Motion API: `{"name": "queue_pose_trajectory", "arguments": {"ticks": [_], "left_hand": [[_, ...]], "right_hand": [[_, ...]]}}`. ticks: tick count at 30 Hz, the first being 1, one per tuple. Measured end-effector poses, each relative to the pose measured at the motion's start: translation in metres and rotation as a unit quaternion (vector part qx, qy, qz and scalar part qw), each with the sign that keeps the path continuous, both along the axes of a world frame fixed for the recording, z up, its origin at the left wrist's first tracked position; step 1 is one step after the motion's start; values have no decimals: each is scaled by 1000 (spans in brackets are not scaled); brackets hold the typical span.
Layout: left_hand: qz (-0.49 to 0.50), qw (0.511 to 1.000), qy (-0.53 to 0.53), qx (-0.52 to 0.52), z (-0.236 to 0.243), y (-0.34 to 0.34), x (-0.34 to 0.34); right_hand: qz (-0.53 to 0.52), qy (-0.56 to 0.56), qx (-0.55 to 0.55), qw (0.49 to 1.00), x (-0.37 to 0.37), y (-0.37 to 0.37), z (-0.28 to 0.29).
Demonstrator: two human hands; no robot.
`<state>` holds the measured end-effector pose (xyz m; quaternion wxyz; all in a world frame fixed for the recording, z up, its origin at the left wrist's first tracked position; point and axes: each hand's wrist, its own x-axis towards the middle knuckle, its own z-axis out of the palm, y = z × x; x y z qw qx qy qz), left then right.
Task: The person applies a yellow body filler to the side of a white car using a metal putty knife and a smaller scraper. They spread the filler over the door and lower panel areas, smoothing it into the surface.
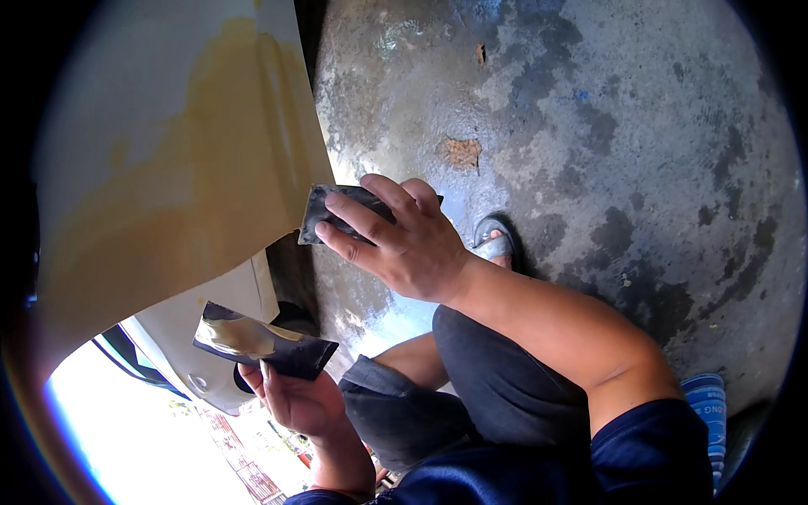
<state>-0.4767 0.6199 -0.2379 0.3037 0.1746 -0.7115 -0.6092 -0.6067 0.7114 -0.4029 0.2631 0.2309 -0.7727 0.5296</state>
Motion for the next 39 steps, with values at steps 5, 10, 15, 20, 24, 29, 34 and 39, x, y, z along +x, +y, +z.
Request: {"name": "queue_pose_trajectory", "arguments": {"ticks": [5,10,15,20,24,29,34,39], "left_hand": [[12,1000,1,-5,-4,8,-5],[22,1000,10,16,-3,9,-4],[-26,975,-40,217,-5,0,12],[-88,902,-146,396,-14,19,21],[-114,891,-155,412,-14,20,34],[-53,932,-115,341,-17,4,66],[-33,936,-106,334,-18,-3,80],[-20,944,-109,310,-9,-2,72]], "right_hand": [[-28,35,5,999,-2,-7,3],[73,-70,7,995,11,19,8],[449,-366,-375,724,17,69,41],[534,-421,-511,526,24,57,64],[546,-490,-488,473,24,41,73],[185,-127,-73,972,-28,2,54],[100,-10,-8,995,-56,-12,64],[139,-189,10,972,-51,-15,46]]}}
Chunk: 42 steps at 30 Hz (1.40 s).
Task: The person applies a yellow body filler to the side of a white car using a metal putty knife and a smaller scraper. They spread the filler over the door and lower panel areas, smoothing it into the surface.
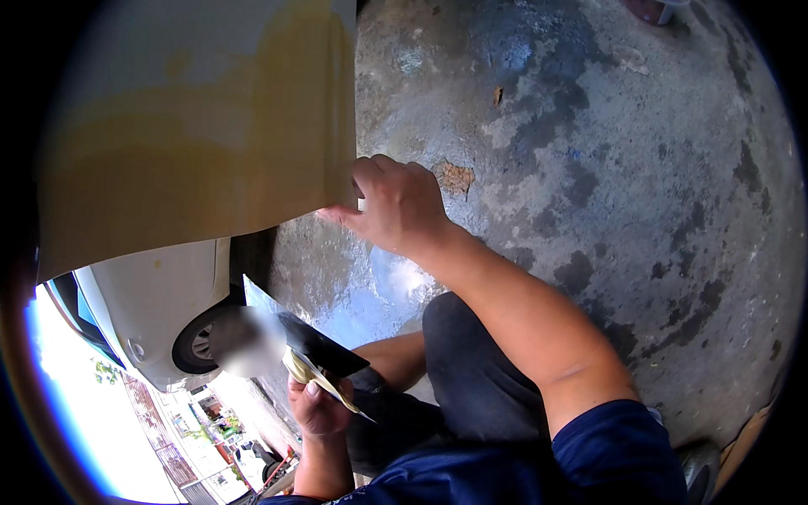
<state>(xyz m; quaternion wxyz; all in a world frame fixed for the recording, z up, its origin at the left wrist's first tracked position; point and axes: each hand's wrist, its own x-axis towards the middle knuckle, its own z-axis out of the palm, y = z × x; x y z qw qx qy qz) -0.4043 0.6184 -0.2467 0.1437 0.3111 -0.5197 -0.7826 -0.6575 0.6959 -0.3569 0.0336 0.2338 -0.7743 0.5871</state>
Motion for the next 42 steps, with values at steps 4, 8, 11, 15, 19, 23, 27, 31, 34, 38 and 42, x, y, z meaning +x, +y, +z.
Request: {"name": "queue_pose_trajectory", "arguments": {"ticks": [4,8,11,15,19,23,27,31,34,38,42], "left_hand": [[-25,1000,8,16,3,0,-6],[-40,998,-7,45,-1,3,-3],[-106,987,-8,123,-4,3,-5],[-187,958,25,215,-16,7,-15],[-170,974,33,148,-10,25,-47],[-111,980,162,-9,-6,31,-81],[-76,967,239,-40,-2,46,-108],[-150,947,282,-37,-1,63,-120],[-263,922,265,-100,-2,53,-119],[-368,809,138,-438,19,48,-130],[-397,678,108,-609,20,31,-141]], "right_hand": [[54,-143,22,988,10,0,-31],[152,-186,-121,963,35,22,-42],[294,-250,-249,888,46,51,-22],[424,-360,-388,735,57,81,4],[273,-413,-351,795,48,110,29],[109,-354,-468,802,34,145,16],[209,-297,-381,850,68,169,25],[209,-266,-284,897,75,161,30],[202,-283,-305,887,66,160,42],[210,-251,-297,897,45,172,60],[196,-151,-289,925,25,187,80]]}}
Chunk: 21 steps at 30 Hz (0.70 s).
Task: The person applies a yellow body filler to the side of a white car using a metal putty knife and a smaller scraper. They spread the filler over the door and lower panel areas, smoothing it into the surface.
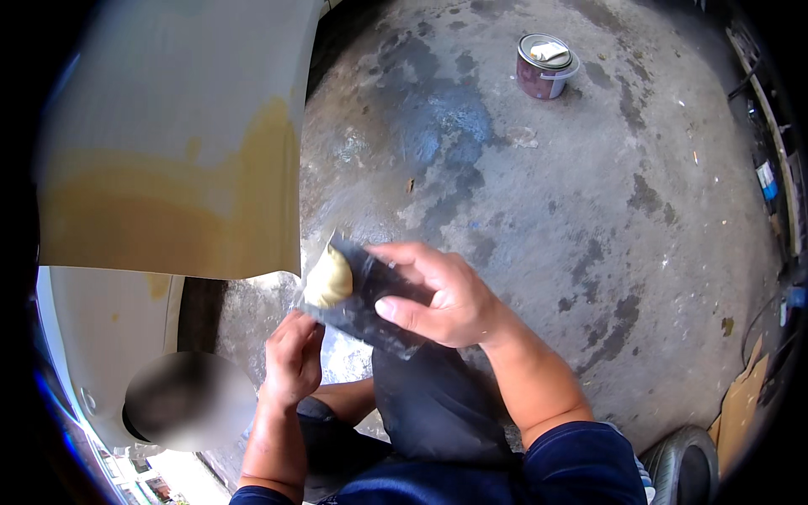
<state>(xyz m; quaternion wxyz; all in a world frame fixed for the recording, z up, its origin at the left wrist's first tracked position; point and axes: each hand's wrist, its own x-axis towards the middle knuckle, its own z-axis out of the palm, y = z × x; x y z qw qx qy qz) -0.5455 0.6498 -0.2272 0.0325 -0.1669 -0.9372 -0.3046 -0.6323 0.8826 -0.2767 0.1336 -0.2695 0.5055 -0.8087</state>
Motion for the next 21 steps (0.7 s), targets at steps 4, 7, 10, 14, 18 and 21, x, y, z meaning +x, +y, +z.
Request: {"name": "queue_pose_trajectory", "arguments": {"ticks": [4,7,10,14,18,21], "left_hand": [[141,840,-244,463,-20,-17,7],[70,778,-237,577,-29,-23,5],[79,783,-261,559,-26,-19,1],[88,771,-215,593,-27,-2,3],[183,782,-130,581,-25,11,1],[211,791,-120,562,-26,13,0]], "right_hand": [[41,179,1,983,-23,11,19],[131,228,44,964,-24,3,31],[114,229,115,960,-34,1,23],[-25,306,298,904,-44,6,-6],[-209,317,289,879,-27,2,-4],[-239,367,307,845,-9,-13,9]]}}
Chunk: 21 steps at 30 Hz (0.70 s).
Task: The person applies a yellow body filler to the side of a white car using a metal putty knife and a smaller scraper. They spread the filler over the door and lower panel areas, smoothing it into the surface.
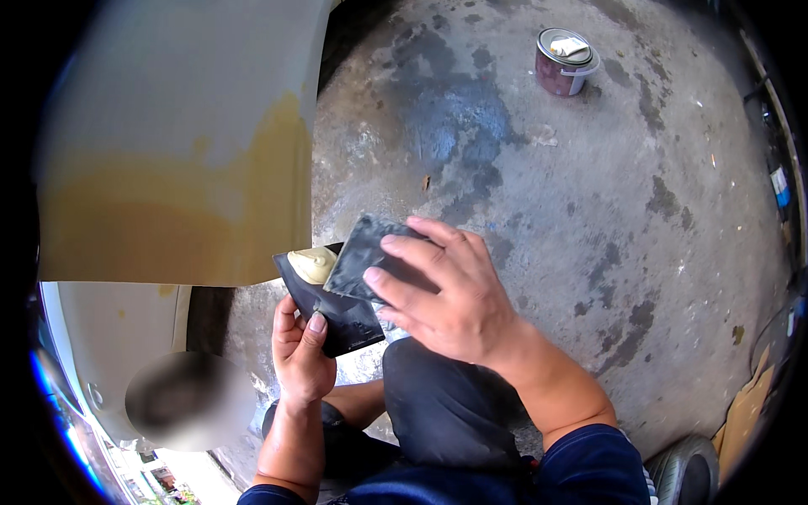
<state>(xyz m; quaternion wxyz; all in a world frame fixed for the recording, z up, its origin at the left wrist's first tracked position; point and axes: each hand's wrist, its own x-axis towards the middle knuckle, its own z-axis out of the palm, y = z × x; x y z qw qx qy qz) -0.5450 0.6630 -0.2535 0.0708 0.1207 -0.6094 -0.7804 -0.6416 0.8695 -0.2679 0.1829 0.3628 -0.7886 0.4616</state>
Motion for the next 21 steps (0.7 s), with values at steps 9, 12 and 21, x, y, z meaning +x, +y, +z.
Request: {"name": "queue_pose_trajectory", "arguments": {"ticks": [9,12,21], "left_hand": [[28,938,163,-306,3,-35,18],[74,976,86,-186,3,-61,47],[-89,973,-6,-212,8,-99,32]], "right_hand": [[92,-249,-107,958,-37,-35,-95],[184,-537,-240,788,-75,-63,-121],[208,-575,-234,756,-184,-157,-133]]}}
